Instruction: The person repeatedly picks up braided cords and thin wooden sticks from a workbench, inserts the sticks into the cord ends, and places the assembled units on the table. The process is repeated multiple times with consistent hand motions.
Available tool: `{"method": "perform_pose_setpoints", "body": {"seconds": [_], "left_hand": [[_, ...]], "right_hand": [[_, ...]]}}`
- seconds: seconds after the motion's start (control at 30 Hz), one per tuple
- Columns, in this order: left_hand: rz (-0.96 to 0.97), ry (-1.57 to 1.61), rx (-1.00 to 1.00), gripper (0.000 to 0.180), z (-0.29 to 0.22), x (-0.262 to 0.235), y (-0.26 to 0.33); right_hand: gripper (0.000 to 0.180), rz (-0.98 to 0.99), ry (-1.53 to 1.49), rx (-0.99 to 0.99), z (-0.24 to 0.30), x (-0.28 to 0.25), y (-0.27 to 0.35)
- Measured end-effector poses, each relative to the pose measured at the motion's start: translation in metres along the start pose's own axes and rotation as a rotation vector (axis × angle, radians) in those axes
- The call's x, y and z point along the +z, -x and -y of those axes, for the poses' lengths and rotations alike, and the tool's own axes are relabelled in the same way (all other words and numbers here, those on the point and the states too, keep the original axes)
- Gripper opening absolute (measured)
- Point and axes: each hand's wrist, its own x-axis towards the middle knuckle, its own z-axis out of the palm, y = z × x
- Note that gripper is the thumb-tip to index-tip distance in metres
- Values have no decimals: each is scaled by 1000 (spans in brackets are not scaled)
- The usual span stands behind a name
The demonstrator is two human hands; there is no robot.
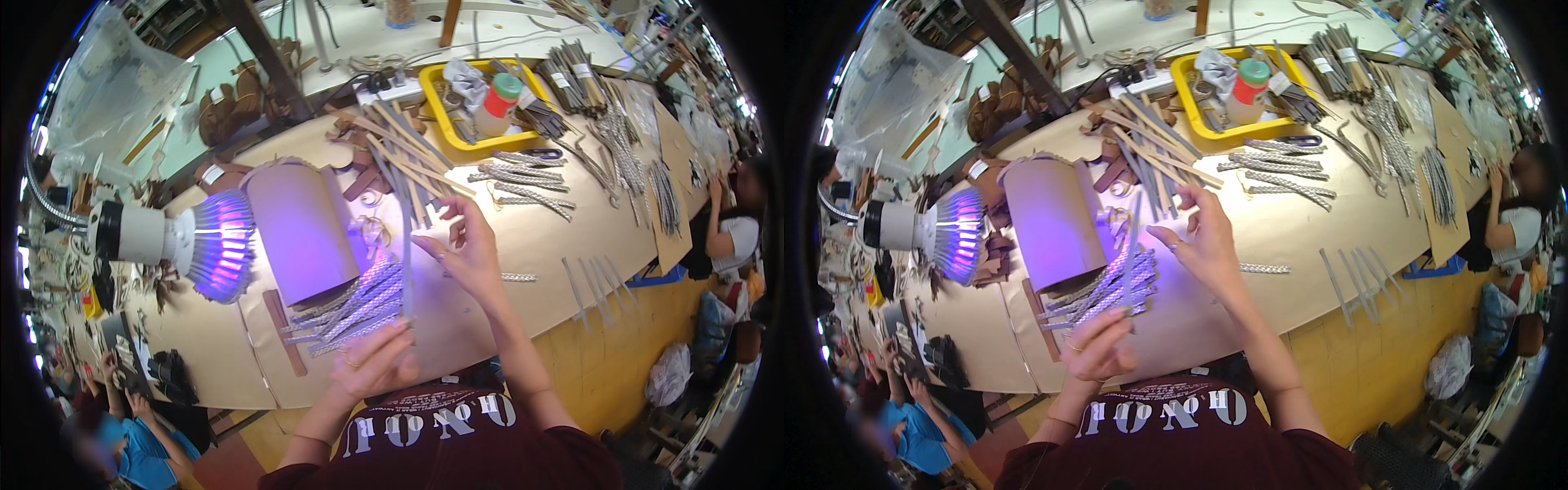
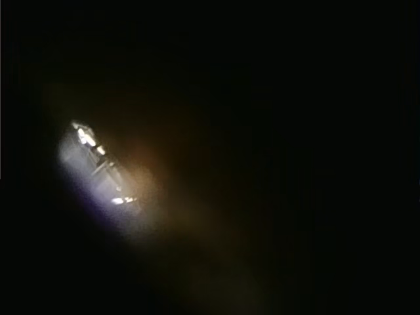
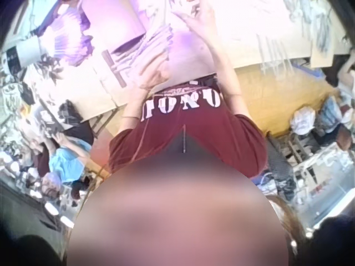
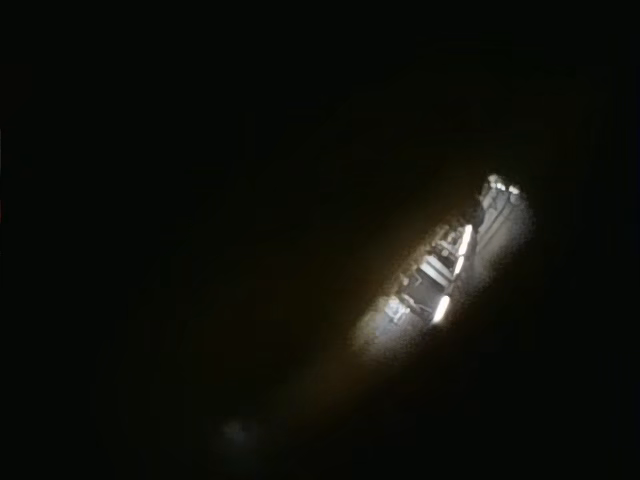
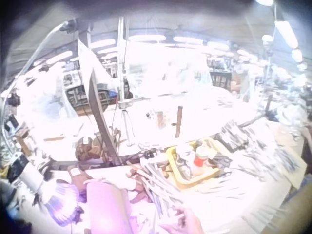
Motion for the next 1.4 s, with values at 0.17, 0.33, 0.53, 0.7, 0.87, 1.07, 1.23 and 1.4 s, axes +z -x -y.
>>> {"method": "perform_pose_setpoints", "body": {"seconds": [0.17,0.33,0.53,0.7,0.87,1.07,1.23,1.4], "left_hand": [[124,152,159,27,0,50,5],[180,227,261,25,-12,85,13],[418,314,204,21,-31,110,25],[555,433,124,17,-29,122,41],[670,404,57,15,-20,117,48],[625,404,-25,12,-23,124,45],[574,431,-51,10,-22,135,46],[542,548,-97,11,-16,135,48]], "right_hand": [[19,355,-936,638,11,-60,30],[25,144,-726,479,17,-77,47],[20,-159,-513,340,-17,-143,63],[22,-400,590,547,-76,-284,71],[41,-219,766,686,-136,-353,58],[48,37,951,898,-138,-368,32],[43,-424,1552,667,-117,-325,45],[29,-492,1251,27,-90,-224,15]]}}
